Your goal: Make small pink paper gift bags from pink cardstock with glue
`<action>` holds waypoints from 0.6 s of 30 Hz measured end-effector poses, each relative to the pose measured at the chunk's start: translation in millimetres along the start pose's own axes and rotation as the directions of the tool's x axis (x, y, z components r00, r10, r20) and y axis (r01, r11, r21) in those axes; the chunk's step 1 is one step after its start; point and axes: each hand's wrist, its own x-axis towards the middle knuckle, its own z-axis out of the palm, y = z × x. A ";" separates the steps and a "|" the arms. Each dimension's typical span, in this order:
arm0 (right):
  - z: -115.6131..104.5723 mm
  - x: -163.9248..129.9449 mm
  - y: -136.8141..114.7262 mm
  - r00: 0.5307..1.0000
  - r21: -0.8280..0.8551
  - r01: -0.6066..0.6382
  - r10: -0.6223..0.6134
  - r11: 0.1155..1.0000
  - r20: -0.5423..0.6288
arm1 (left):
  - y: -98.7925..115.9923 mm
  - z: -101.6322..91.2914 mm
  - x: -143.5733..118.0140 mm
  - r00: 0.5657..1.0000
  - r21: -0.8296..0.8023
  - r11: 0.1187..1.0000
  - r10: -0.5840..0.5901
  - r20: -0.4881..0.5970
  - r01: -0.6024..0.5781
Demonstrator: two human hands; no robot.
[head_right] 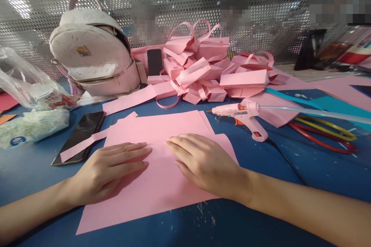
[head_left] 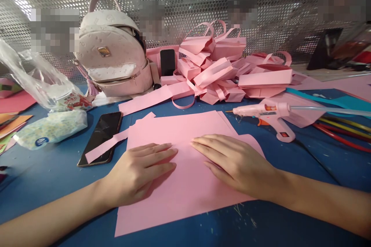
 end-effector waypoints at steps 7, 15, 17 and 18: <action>-1.0 0.1 -0.8 1.000 -0.009 0.010 -0.010 1.000 -0.001 | -0.1 0.2 -0.1 1.000 0.012 1.000 0.006 0.007 -0.006; 1.1 -0.7 -0.4 1.000 -0.017 0.012 -0.012 1.000 -0.001 | -0.7 0.9 -1.0 1.000 0.005 1.000 0.006 0.000 -0.006; 0.6 -0.3 -0.4 1.000 -0.019 0.016 -0.016 1.000 -0.006 | -0.7 1.0 -1.2 1.000 0.007 1.000 0.008 0.000 -0.008; 0.2 -0.1 -0.5 1.000 -0.020 0.016 -0.016 1.000 -0.008 | -0.8 0.9 -1.3 1.000 0.008 1.000 0.008 0.000 -0.008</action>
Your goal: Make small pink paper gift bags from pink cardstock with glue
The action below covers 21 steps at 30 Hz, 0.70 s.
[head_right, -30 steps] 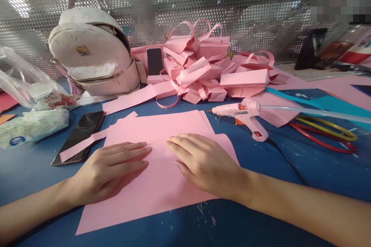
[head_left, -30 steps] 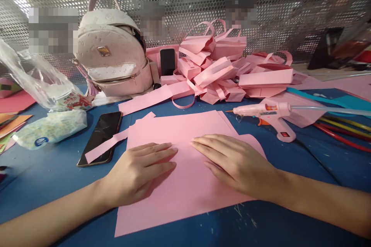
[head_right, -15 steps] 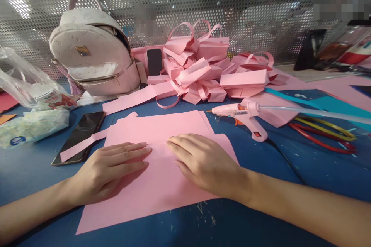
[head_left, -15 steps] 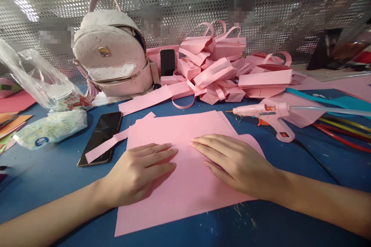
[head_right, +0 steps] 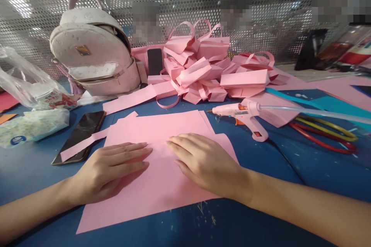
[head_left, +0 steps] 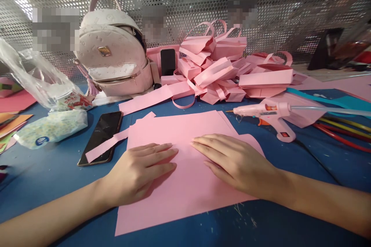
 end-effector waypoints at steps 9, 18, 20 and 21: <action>-0.6 0.4 -0.3 1.000 0.002 -0.001 0.001 1.000 0.008 | -0.3 -0.9 -0.2 1.000 0.019 1.000 0.005 0.011 -0.005; 1.2 -2.5 1.3 0.998 0.064 -0.039 0.036 0.997 0.047 | -1.1 1.1 -1.5 1.000 0.033 0.999 0.005 0.021 -0.006; 1.5 -2.7 4.7 0.993 0.109 -0.076 0.065 0.991 0.100 | -1.3 2.4 -1.5 1.000 0.056 0.998 -0.003 0.026 0.001; 1.2 -2.3 7.1 0.988 0.133 -0.090 0.072 0.987 0.135 | -1.3 2.9 -1.4 0.999 0.065 0.998 -0.007 0.032 0.005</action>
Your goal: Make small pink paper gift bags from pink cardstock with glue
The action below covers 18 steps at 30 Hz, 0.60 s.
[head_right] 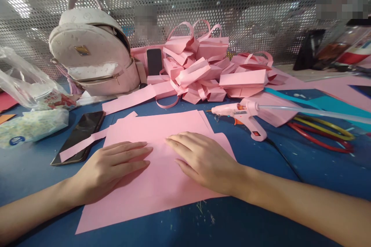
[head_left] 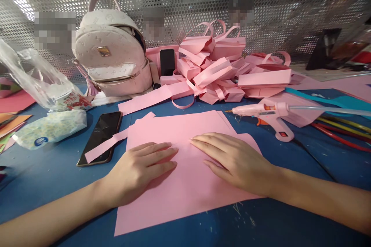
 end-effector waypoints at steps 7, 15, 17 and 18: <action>-10.8 5.1 14.8 0.985 0.123 -0.026 0.004 0.992 0.174 | -0.5 0.3 2.0 0.998 0.030 1.000 0.006 0.055 -0.007; -10.1 4.6 13.4 0.984 0.123 -0.037 0.015 0.992 0.177 | -2.2 0.2 1.8 0.997 0.015 1.000 0.010 0.078 -0.011; -10.1 4.5 13.2 0.986 0.114 -0.023 0.004 0.993 0.168 | -2.4 0.6 1.5 0.997 0.018 1.000 0.006 0.076 -0.008; -10.1 4.5 13.3 0.987 0.110 -0.018 -0.001 0.994 0.163 | -2.5 0.8 1.4 0.997 0.021 1.000 0.007 0.073 -0.008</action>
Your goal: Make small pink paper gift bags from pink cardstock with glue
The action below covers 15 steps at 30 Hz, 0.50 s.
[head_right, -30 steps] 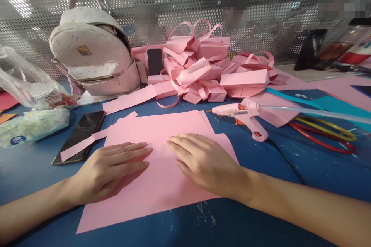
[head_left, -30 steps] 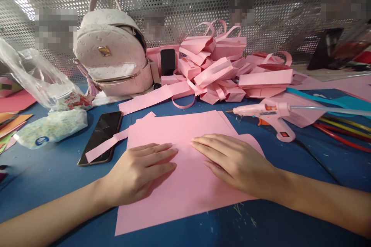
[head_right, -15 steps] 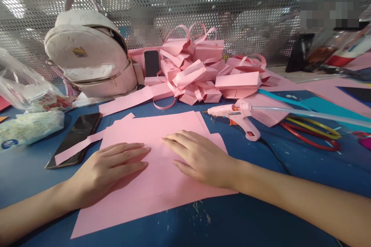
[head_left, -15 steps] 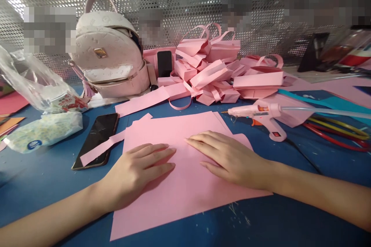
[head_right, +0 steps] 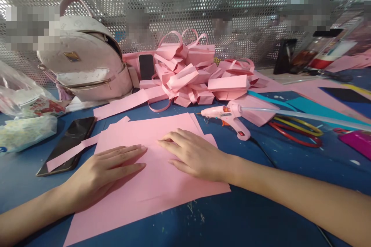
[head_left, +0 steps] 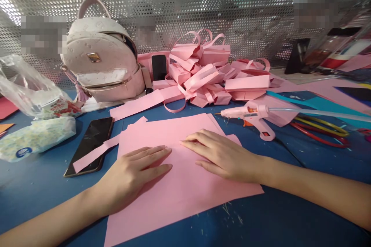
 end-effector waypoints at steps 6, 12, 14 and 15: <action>0.3 -0.3 0.1 1.000 -0.020 0.005 -0.005 1.000 -0.004 | -1.3 0.3 -0.2 1.000 0.011 1.000 0.015 -0.003 -0.015; -0.9 -0.3 -0.3 1.000 -0.035 0.008 -0.008 0.999 0.007 | -2.1 0.5 -0.7 1.000 0.002 1.000 0.023 -0.016 -0.022; -1.1 -0.1 -0.3 1.000 -0.031 0.009 -0.009 0.999 -0.002 | -2.3 0.5 -1.3 1.000 0.003 1.000 0.028 -0.011 -0.028; -1.1 0.0 -0.4 1.000 -0.027 0.009 -0.010 1.000 -0.006 | -2.5 0.5 -1.7 1.000 0.002 1.000 0.031 -0.006 -0.031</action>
